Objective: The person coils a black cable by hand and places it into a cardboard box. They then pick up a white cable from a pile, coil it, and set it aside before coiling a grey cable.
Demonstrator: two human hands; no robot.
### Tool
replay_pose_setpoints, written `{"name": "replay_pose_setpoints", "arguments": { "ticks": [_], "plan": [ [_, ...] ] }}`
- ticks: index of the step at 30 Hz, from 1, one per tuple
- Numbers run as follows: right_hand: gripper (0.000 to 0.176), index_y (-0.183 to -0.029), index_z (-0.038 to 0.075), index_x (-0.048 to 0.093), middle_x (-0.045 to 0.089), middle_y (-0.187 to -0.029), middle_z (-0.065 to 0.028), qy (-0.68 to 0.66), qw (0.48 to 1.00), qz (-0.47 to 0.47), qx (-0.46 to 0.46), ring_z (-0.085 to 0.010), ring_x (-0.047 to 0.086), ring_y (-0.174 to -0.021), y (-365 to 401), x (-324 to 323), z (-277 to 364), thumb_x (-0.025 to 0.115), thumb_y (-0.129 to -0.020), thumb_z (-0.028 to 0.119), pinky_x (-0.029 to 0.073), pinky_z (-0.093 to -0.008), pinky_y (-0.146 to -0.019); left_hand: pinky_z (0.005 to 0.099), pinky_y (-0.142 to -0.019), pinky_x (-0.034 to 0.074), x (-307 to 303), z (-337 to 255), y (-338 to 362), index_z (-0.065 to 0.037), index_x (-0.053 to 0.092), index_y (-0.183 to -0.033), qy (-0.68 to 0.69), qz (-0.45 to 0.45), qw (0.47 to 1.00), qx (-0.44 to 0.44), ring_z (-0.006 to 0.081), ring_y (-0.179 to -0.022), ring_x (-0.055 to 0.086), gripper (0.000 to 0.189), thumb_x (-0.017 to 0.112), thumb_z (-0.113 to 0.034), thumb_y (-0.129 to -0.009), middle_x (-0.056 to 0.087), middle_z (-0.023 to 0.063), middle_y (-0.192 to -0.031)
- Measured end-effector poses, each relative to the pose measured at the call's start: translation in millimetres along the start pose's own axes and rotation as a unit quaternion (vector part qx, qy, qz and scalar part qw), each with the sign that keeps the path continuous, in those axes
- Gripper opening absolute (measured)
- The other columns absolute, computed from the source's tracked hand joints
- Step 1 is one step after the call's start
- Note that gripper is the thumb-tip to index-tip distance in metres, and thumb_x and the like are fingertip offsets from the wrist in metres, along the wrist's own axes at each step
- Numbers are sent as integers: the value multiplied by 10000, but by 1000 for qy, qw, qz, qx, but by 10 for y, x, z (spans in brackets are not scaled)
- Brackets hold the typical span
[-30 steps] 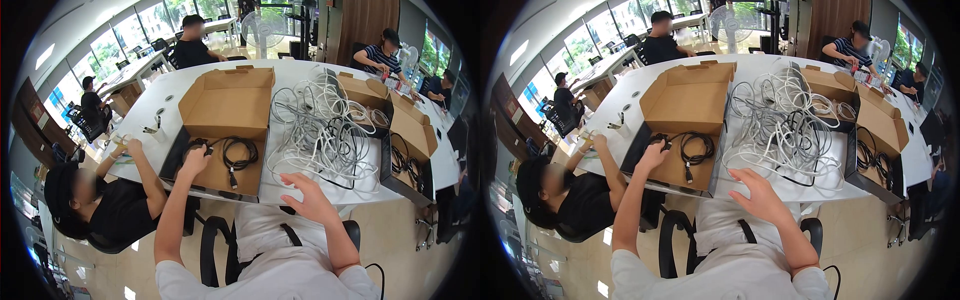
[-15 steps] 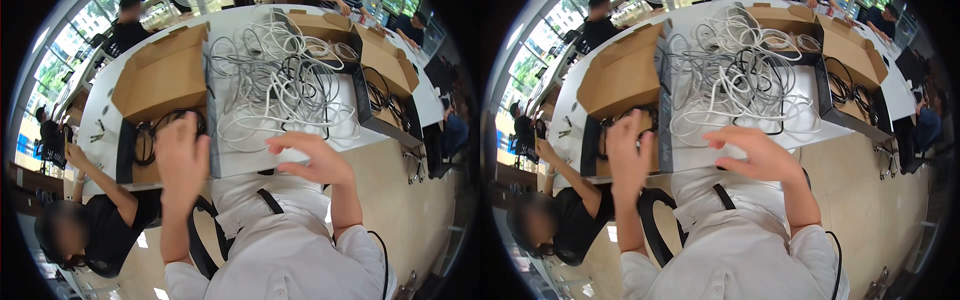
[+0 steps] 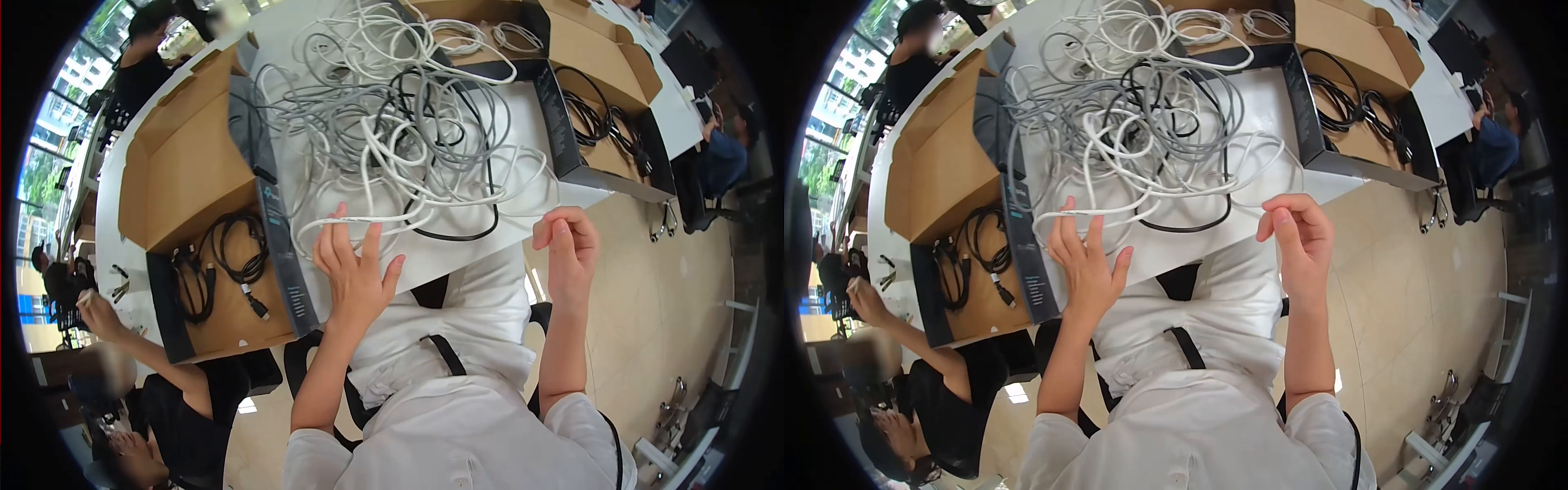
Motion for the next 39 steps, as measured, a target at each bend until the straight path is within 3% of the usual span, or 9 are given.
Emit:
{"name": "replay_pose_setpoints", "arguments": {
  "ticks": [9, 13, 15, 18, 21, 27, 31, 33, 39],
  "plan": [
    [108, -922, 36, 538, 447, -626, 26, 33, 982, -182, 24, -32, 374, -529, 1031, -480, -936, 464, -962, 103, 289, -201, -467, 577, -1001, 211, 17, -27, 65, -75, 276, -1406, -59, -29, 998, -23, 460, -1279, 240, 763, 646, -397, -821, 209, 297, -1447],
    [110, -871, 34, 546, 459, -640, 30, 56, 963, -141, 224, -37, 400, -530, 1479, -427, -2203, 473, -926, 95, 308, -207, -460, 576, -998, 217, 6, -44, 103, -85, 257, -1433, -86, -32, 995, -34, 455, -1291, 234, 803, 653, -406, -813, 206, 293, -1447],
    [106, -904, 54, 537, 455, -678, 21, 21, 909, -147, 390, -65, 393, -531, 1729, -430, -2926, 443, -920, 100, 343, -229, -495, 571, -1005, 214, 17, -40, 125, -79, 242, -1444, -91, -32, 995, -32, 454, -1304, 222, 817, 659, -383, -810, 182, 292, -1455],
    [197, -841, 12, 608, 539, -646, -41, 75, 866, -146, 472, -137, 525, -567, 1883, -562, -3908, 474, -900, 143, 408, -291, -503, 553, -1052, 155, 47, -44, 133, -64, 155, -1464, -105, -17, 994, -32, 475, -1321, 197, 852, 643, -338, -821, 161, 310, -1463],
    [185, -834, 11, 625, 574, -684, -77, 298, 844, -80, 438, -188, 563, -611, 1607, -820, -4758, 507, -876, 148, 433, -327, -545, 555, -1053, 156, 80, -18, 149, -65, 151, -1462, -109, -4, 993, -47, 479, -1325, 192, 848, 643, -302, -814, 159, 315, -1466],
    [181, -833, 13, 630, 580, -694, -86, 510, 757, 26, 408, -201, 569, -626, 1122, -983, -5016, 516, -866, 149, 437, -337, -558, 627, -978, 214, 109, 8, 110, -95, 146, -1442, -117, 35, 991, -61, 552, -1224, 245, 912, 687, -306, -738, 179, 402, -1391],
    [178, -832, 15, 634, 584, -701, -93, 558, 710, 84, 421, -210, 574, -637, 1242, -1015, -5196, 522, -860, 150, 440, -343, -566, 637, -960, 249, 177, 70, 224, -164, 62, -1488, -100, 27, 993, -49, 559, -1229, 266, 1037, 700, -403, -706, 188, 400, -1370],
    [176, -831, 16, 635, 587, -704, -96, 558, 706, 101, 425, -214, 576, -642, 1249, -939, -5302, 525, -857, 151, 442, -346, -570, 651, -989, 237, 138, -5, 108, -218, 137, -1490, -57, 0, 997, -58, 526, -1265, 263, 906, 668, -288, -759, 210, 341, -1401],
    [172, -829, 18, 640, 593, -715, -106, 537, 719, 102, 429, -227, 583, -657, 1163, -666, -5359, 534, -847, 152, 446, -356, -583, 648, -997, 241, 455, -67, -133, -227, 158, -1485, -72, 38, 996, -37, 498, -1277, 271, 865, 655, -280, -778, 216, 307, -1418]
  ]
}}
Point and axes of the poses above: each hand's wrist, its own y-axis away from the middle knuckle, its own x-axis out of the palm, z = x × y, the point moved 10 cm from there along -y, towards the middle knuckle
